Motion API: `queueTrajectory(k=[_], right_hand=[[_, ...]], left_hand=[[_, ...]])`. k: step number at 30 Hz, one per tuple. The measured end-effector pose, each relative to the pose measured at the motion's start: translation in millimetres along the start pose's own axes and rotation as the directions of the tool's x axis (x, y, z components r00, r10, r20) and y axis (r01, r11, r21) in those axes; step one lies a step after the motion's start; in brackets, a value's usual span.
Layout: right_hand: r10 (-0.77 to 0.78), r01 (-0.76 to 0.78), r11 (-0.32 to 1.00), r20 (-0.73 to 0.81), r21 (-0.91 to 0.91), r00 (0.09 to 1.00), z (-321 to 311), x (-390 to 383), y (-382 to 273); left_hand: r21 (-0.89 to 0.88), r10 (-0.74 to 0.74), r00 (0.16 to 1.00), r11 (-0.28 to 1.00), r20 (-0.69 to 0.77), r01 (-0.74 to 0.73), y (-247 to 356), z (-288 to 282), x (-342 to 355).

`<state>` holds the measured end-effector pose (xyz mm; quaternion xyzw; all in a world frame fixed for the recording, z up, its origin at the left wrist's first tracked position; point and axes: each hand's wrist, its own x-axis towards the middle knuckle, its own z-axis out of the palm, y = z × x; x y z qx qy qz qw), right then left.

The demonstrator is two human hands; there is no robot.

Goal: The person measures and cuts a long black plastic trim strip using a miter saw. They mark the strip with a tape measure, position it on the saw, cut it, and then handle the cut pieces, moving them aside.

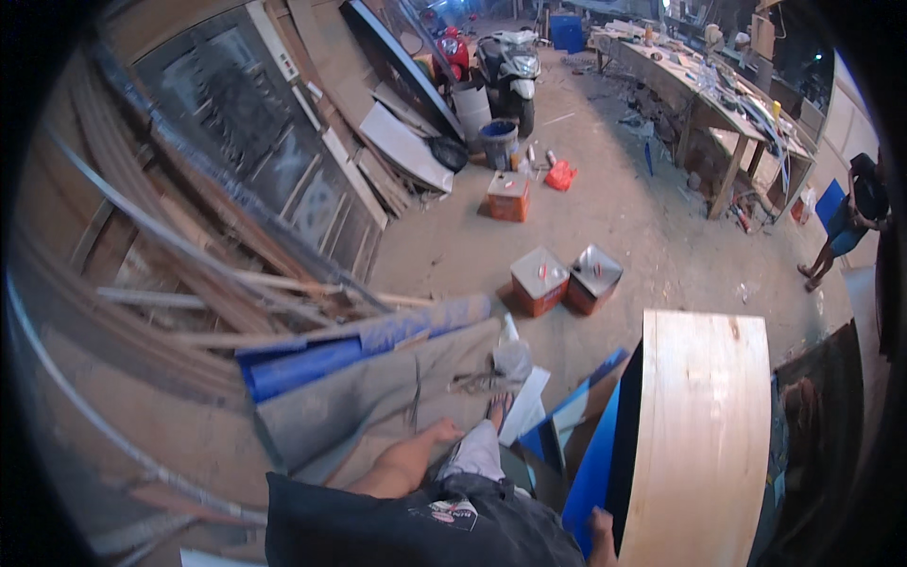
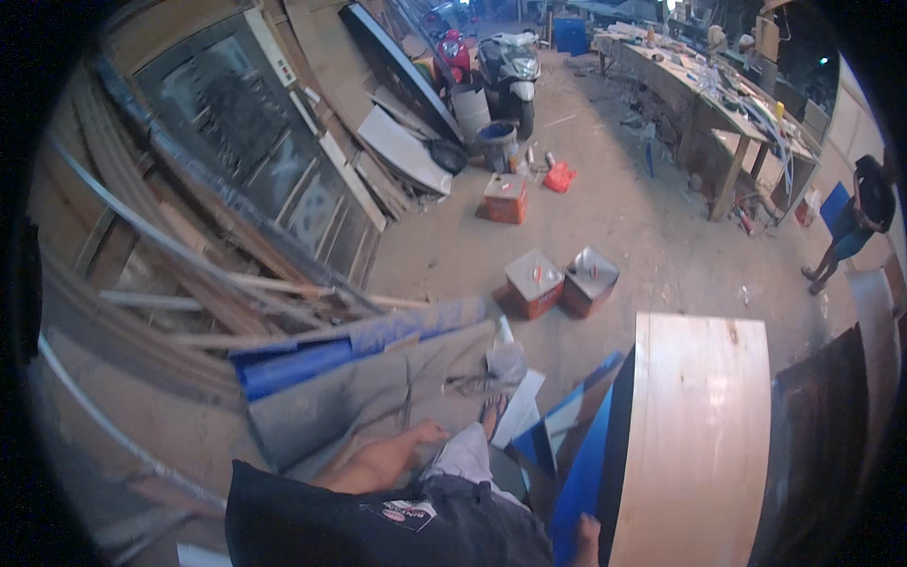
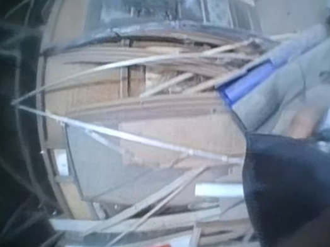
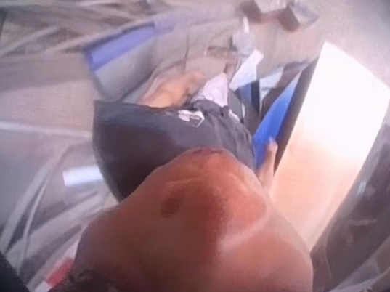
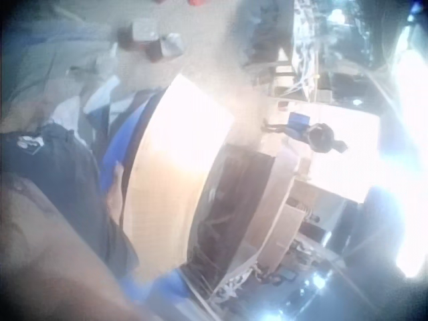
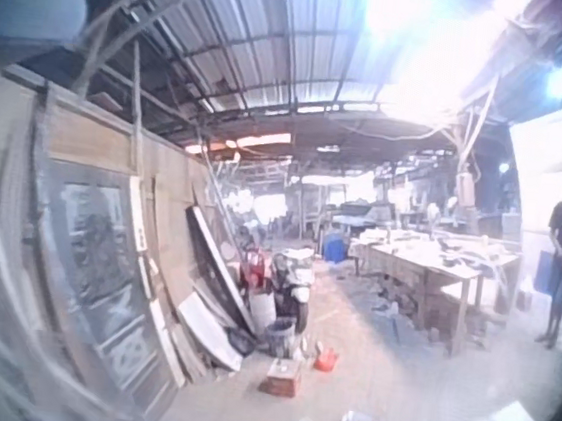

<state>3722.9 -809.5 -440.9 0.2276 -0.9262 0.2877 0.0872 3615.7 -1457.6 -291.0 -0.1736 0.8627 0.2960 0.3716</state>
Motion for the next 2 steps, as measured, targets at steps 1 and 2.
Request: queueTrajectory(k=[1,2], right_hand=[[0.131,-0.127,0.991,0.085,-0.048,0.988,9.0,3.5,-4.4],[0.133,-0.127,0.99,0.093,-0.062,0.987,12.3,24.8,7.4]], left_hand=[[0.118,-0.037,0.999,0.993,0.028,0.033,10.9,-23.6,31.2],[0.168,0.032,0.998,0.985,0.054,-0.04,23.3,-42.9,58.4]])
